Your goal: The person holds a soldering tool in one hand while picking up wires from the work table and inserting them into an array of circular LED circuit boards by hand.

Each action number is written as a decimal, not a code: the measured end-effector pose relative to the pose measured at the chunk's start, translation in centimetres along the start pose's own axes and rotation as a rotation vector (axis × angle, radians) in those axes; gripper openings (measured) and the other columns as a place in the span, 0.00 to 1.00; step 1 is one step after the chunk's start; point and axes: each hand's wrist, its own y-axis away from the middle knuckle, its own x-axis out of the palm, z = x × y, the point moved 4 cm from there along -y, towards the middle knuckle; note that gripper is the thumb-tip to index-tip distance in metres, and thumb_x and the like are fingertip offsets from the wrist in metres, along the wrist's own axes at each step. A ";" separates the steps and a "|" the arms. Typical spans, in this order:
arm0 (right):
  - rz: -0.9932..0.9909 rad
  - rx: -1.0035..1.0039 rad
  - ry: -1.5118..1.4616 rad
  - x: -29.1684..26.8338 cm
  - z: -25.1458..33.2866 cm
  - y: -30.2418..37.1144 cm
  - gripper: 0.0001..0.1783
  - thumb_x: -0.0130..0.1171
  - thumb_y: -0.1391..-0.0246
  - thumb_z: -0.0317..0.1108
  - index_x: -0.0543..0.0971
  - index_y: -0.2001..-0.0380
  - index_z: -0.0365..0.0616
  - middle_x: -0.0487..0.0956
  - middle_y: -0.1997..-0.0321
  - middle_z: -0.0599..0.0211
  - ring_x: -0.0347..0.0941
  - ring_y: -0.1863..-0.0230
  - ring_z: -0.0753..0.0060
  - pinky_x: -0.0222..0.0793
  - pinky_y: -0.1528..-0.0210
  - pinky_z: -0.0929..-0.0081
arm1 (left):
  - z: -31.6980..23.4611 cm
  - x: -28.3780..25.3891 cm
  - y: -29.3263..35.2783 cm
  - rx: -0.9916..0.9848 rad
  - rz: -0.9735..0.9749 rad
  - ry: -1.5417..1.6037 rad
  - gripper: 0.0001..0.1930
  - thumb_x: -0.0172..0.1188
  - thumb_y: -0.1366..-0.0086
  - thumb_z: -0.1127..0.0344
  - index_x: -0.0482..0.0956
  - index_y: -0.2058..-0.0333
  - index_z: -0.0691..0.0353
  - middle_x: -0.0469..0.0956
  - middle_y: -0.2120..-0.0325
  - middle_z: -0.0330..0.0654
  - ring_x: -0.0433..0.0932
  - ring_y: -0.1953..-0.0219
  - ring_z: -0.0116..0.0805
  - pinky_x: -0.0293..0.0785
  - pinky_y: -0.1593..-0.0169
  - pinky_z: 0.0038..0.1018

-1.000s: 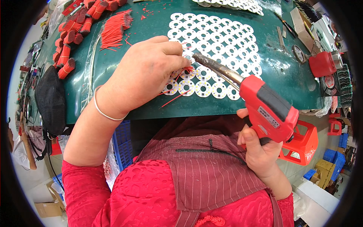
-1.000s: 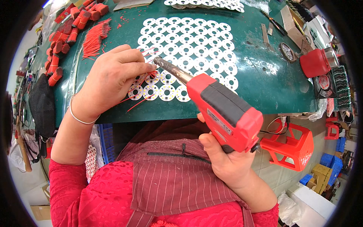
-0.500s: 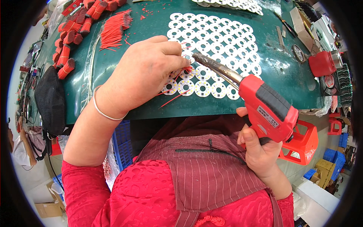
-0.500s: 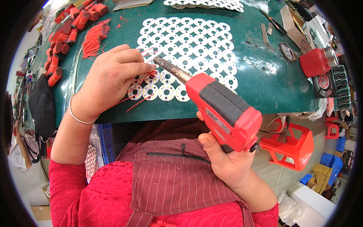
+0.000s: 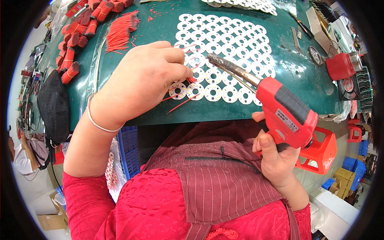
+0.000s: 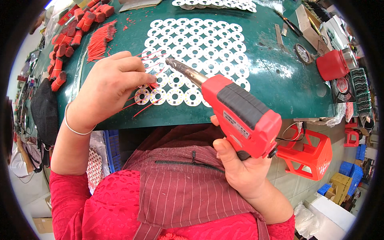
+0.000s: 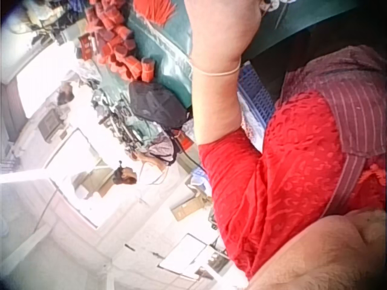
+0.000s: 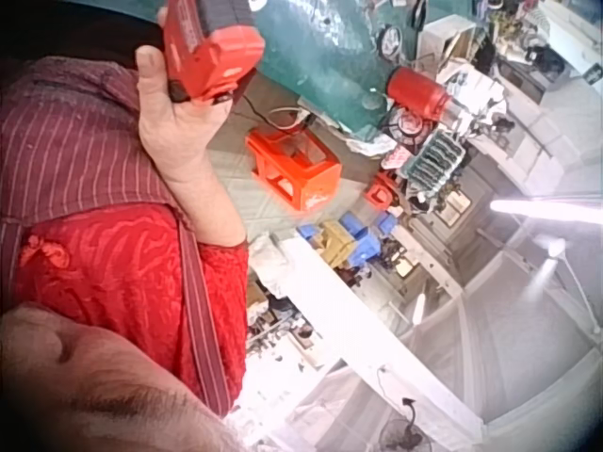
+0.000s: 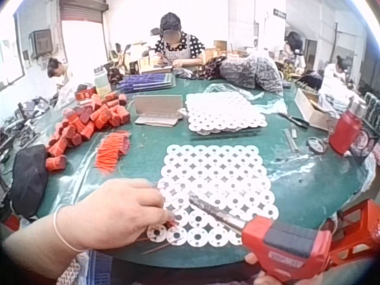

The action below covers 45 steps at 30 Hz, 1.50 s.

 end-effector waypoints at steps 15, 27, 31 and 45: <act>0.009 0.016 -0.015 0.2 0.3 0.1 0.27 0.60 0.31 0.33 0.66 0.34 0.35 0.77 0.41 0.46 0.71 0.70 0.82 0.76 0.68 0.76 | 0.3 0.4 0.7 -0.080 -0.033 -0.009 0.14 0.62 0.46 0.78 0.87 0.61 0.59 0.79 0.69 0.41 0.79 0.64 0.44 0.77 0.60 0.37; -0.037 0.033 -0.108 0.0 0.1 0.6 0.26 0.61 0.33 0.27 0.69 0.35 0.35 0.79 0.42 0.48 0.74 0.68 0.83 0.76 0.66 0.79 | -1.2 0.4 1.5 -0.135 -0.150 -0.092 0.11 0.67 0.46 0.75 0.86 0.62 0.60 0.79 0.70 0.41 0.80 0.66 0.43 0.77 0.63 0.36; -0.023 0.041 -0.064 0.1 0.0 0.6 0.26 0.60 0.31 0.33 0.67 0.36 0.35 0.77 0.41 0.47 0.70 0.71 0.81 0.76 0.69 0.76 | -1.8 0.7 1.7 -0.123 -0.216 -0.121 0.11 0.68 0.46 0.76 0.86 0.62 0.61 0.78 0.72 0.41 0.80 0.67 0.42 0.77 0.64 0.35; -0.045 0.086 -0.098 0.3 0.3 0.6 0.27 0.62 0.31 0.37 0.67 0.36 0.35 0.76 0.41 0.48 0.69 0.72 0.83 0.75 0.70 0.76 | -1.9 1.6 2.4 -0.089 -0.291 -0.127 0.11 0.69 0.45 0.73 0.88 0.62 0.59 0.75 0.75 0.39 0.77 0.75 0.36 0.71 0.74 0.33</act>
